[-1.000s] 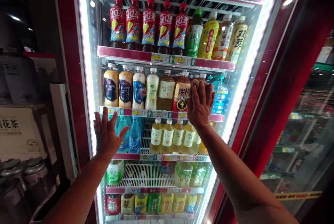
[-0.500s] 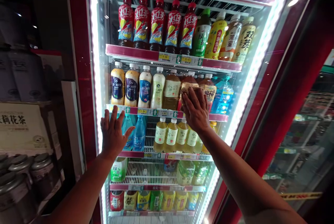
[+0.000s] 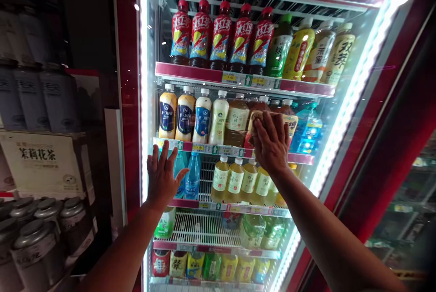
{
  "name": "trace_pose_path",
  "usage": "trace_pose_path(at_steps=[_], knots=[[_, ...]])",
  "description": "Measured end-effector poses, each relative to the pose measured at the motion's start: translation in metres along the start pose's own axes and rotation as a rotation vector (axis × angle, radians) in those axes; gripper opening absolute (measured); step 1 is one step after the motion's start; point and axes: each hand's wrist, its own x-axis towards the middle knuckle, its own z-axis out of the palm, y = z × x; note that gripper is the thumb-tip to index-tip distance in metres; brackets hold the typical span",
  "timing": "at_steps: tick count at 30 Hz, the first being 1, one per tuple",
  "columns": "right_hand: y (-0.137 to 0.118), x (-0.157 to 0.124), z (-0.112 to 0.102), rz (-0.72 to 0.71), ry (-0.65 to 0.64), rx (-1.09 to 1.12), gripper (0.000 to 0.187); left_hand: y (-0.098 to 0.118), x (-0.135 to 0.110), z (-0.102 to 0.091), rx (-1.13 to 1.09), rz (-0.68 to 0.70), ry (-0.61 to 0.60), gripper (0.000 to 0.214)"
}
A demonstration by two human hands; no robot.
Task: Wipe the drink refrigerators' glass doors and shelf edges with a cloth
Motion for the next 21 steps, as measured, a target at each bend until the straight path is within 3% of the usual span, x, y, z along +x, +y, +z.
trace_pose_path(at_steps=[3,8,15,21], knots=[[-0.008,0.004,0.005,0.055,0.035,0.0,0.074,-0.001,0.0,0.001,0.01,0.014,0.009,0.082],[-0.022,-0.003,0.005,-0.019,-0.101,-0.001,0.076,-0.003,-0.001,0.0,-0.005,0.021,0.012,0.084],[-0.033,0.011,0.012,0.088,0.017,-0.008,0.071,-0.006,-0.002,0.001,-0.039,0.023,0.007,0.088],[-0.041,0.001,0.01,-0.03,-0.093,-0.024,0.071,-0.008,-0.004,0.002,-0.063,0.03,0.014,0.09]])
